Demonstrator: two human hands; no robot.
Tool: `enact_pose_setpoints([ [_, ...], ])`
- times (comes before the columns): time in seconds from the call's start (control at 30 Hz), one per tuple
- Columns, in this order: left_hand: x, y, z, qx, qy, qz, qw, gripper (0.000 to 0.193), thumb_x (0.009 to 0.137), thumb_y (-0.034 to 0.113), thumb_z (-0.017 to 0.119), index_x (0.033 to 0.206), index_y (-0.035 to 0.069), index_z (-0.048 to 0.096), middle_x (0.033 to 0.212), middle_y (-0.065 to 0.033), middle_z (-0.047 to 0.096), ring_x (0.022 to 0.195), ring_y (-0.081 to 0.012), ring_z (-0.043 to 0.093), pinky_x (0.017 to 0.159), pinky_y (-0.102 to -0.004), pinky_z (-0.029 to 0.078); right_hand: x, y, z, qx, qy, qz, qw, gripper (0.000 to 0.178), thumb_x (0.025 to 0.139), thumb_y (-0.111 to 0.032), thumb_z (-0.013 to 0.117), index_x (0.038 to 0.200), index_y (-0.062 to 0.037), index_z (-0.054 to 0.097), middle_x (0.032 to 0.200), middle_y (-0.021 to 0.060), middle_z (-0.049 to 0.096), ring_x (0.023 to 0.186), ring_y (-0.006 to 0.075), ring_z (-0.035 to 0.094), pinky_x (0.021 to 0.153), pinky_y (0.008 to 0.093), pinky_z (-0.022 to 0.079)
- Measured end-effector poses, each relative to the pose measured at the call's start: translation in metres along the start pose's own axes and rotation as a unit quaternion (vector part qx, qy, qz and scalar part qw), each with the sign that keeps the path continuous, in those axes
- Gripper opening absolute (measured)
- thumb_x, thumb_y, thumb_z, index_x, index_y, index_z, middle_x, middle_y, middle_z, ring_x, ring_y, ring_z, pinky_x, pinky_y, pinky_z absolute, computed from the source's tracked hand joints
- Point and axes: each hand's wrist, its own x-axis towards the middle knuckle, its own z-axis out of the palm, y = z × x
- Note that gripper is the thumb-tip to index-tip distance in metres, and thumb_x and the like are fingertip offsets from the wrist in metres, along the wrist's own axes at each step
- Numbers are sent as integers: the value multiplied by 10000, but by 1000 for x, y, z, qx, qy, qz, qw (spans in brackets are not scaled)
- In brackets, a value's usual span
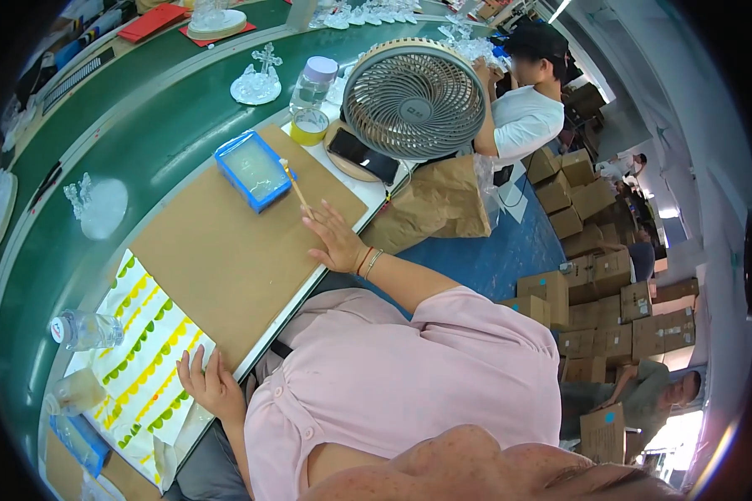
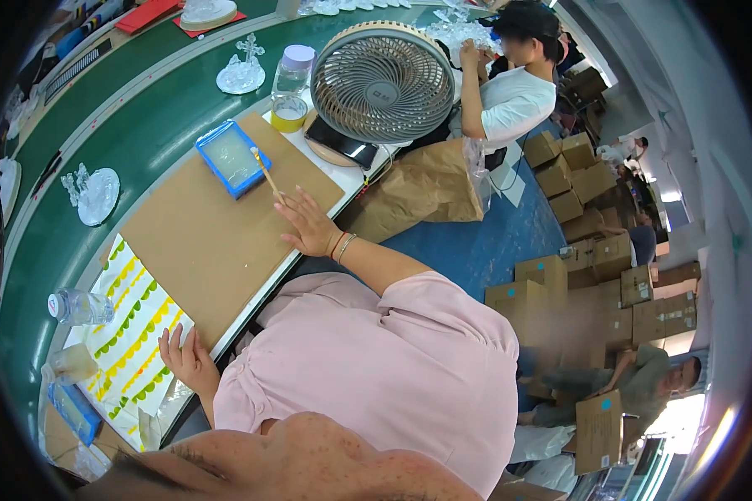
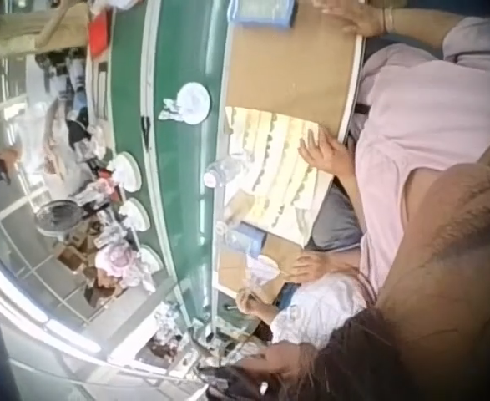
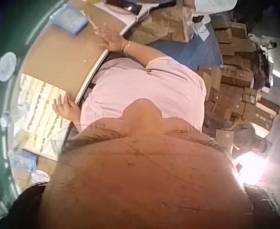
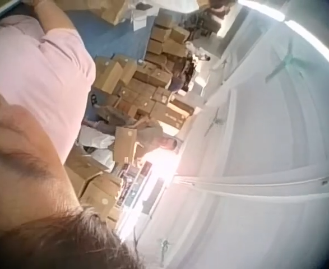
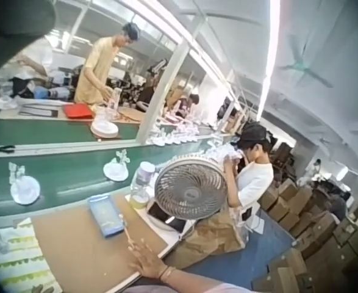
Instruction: Applying adhesive to small crystal-like decorative components and mounting them onto a circular light fixture base.
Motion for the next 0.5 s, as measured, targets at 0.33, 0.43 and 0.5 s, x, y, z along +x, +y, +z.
enact_pose_setpoints([
  [0.33,4,12,2,34,34,-63,997,66,802,46,657,866,42,675,1089,-108,636,1113,-341,538,969,-457,409,-13,10,8,-4,44,-20,999,657,876,-217,602,1424,-44,284,1478,208,314,1372,418,250,1116,525,177],
  [0.43,6,15,5,60,53,-53,995,102,783,53,677,885,53,676,1054,-98,646,1068,-327,565,943,-441,432,-7,9,3,37,55,-49,997,611,876,-197,597,1395,-38,317,1445,223,360,1337,417,313,1105,531,209],
  [0.5,8,18,5,86,48,-39,994,113,777,43,688,889,55,686,1042,-87,651,1059,-315,569,916,-420,449,-10,7,1,45,71,-54,995,588,863,-182,613,1369,-42,349,1422,218,389,1312,394,361,1098,537,230],
])
